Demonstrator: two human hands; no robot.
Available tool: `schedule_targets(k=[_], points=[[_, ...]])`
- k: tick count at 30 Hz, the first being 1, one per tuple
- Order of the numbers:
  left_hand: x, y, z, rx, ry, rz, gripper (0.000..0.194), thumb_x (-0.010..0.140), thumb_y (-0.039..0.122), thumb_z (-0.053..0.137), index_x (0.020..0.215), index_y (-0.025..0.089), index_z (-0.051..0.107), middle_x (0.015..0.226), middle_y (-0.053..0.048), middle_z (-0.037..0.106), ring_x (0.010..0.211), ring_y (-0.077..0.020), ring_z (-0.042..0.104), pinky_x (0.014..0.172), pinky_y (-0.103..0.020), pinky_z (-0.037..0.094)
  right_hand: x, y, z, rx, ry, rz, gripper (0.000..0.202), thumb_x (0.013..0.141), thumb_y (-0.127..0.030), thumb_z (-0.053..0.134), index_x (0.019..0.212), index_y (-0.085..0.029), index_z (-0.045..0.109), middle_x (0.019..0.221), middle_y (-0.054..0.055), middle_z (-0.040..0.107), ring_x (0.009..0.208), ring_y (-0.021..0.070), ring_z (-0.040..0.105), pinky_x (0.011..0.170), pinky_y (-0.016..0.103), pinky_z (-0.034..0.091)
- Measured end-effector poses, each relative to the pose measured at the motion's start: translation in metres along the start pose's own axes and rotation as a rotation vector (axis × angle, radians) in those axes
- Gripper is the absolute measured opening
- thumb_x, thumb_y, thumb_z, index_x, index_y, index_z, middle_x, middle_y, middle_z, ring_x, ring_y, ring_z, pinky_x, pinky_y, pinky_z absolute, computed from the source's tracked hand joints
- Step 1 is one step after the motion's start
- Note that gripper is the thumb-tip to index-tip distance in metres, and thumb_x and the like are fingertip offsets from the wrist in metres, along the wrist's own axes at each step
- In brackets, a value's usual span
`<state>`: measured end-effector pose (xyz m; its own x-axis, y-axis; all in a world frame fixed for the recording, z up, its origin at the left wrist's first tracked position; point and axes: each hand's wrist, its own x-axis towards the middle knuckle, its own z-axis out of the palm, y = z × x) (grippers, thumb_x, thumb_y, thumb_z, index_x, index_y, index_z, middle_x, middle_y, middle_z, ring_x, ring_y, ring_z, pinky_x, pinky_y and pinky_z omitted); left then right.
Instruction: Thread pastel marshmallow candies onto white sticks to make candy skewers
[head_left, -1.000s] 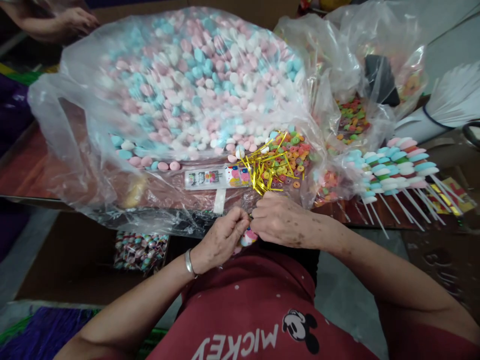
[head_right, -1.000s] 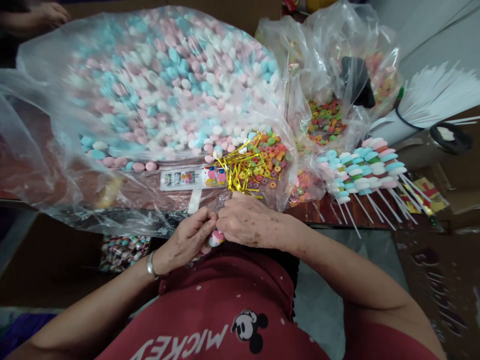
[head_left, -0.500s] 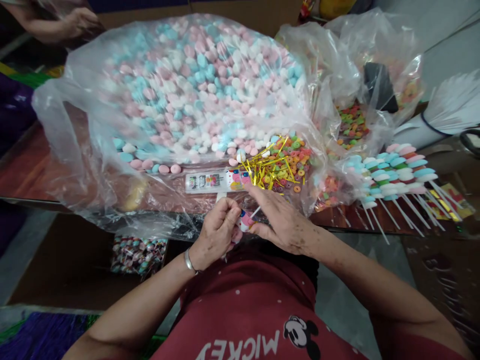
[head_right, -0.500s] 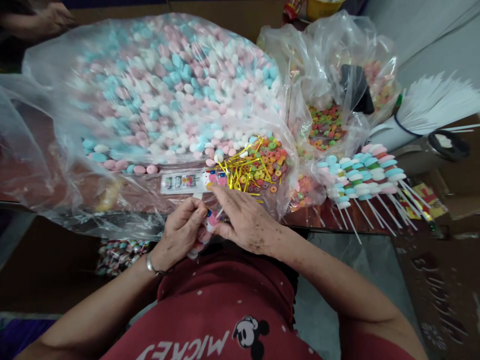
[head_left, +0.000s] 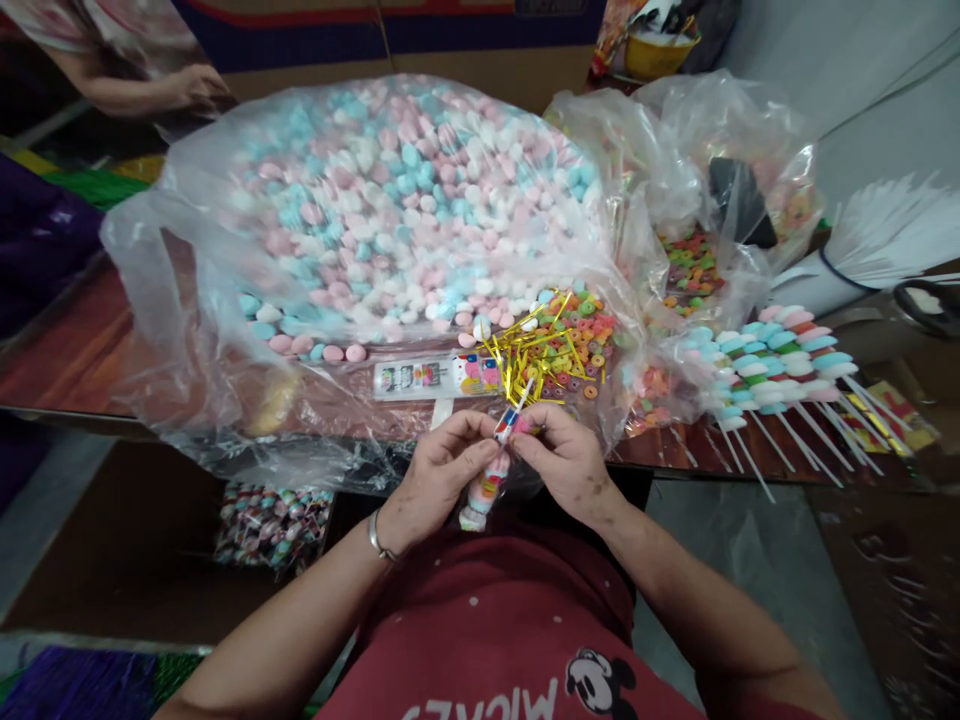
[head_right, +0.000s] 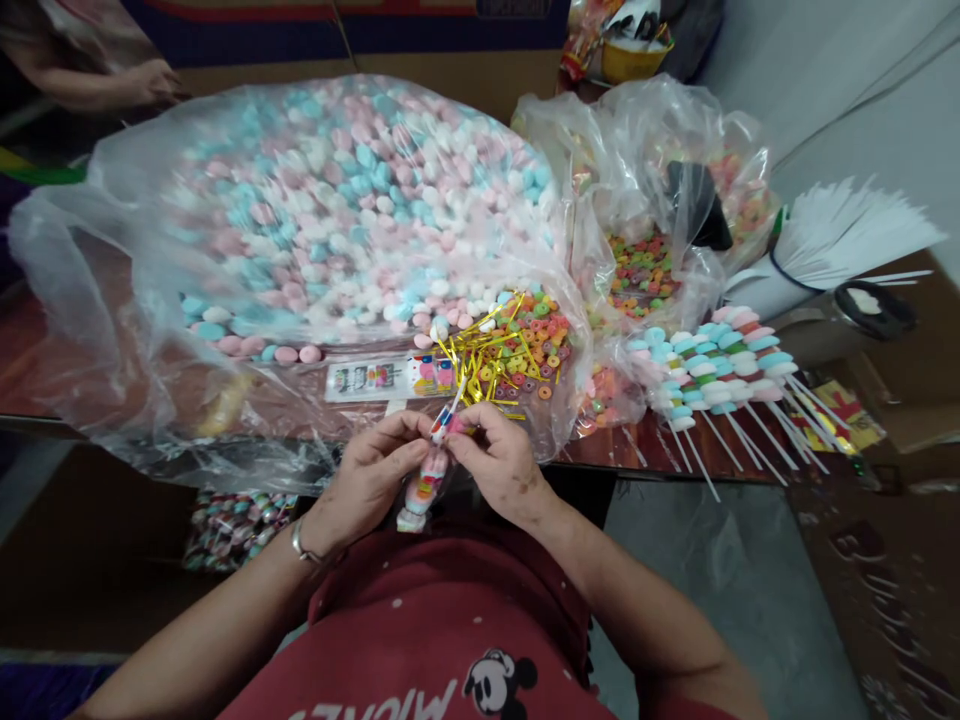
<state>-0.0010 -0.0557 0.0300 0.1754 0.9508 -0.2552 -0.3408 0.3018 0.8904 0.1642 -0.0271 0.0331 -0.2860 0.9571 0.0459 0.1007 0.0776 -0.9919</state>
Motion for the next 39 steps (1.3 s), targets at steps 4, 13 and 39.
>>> schedule_targets(k=[4, 13, 39], points=[[-0.001, -0.001, 0.003, -0.134, 0.009, -0.083, 0.029, 0.076, 0.038, 0.078, 0.081, 0.015, 0.062, 0.064, 0.002, 0.061, 0.055, -0.0073, 0.051, 0.054, -0.018, 0.043, -0.001, 0.006, 0.001, 0.16, -0.043, 0.025, 0.015, 0.081, -0.028, 0.066, 0.086, -0.022, 0.054, 0.077, -0.003, 0.06, 0.066, 0.0104, 0.057, 0.06, 0.023, 0.05], [-0.002, 0.004, -0.003, -0.282, -0.353, -0.455, 0.024, 0.073, 0.028, 0.078, 0.077, 0.01, 0.063, 0.066, -0.009, 0.07, 0.061, -0.0226, 0.071, 0.06, -0.03, 0.056, 0.001, 0.003, -0.019, -0.066, -0.426, -0.341, 0.012, 0.092, -0.026, 0.061, 0.097, -0.018, 0.068, 0.085, 0.002, 0.068, 0.077, 0.0106, 0.064, 0.072, 0.023, 0.052], [0.006, 0.025, -0.002, 0.567, -0.502, -0.143, 0.039, 0.091, 0.05, 0.052, 0.071, 0.017, 0.057, 0.064, 0.0, 0.054, 0.053, -0.0106, 0.047, 0.049, -0.021, 0.036, -0.009, -0.02, -0.024, -1.168, -0.339, -0.847, 0.035, 0.095, -0.01, 0.035, 0.073, -0.016, 0.062, 0.065, 0.005, 0.057, 0.067, 0.0195, 0.046, 0.079, 0.041, 0.042]])
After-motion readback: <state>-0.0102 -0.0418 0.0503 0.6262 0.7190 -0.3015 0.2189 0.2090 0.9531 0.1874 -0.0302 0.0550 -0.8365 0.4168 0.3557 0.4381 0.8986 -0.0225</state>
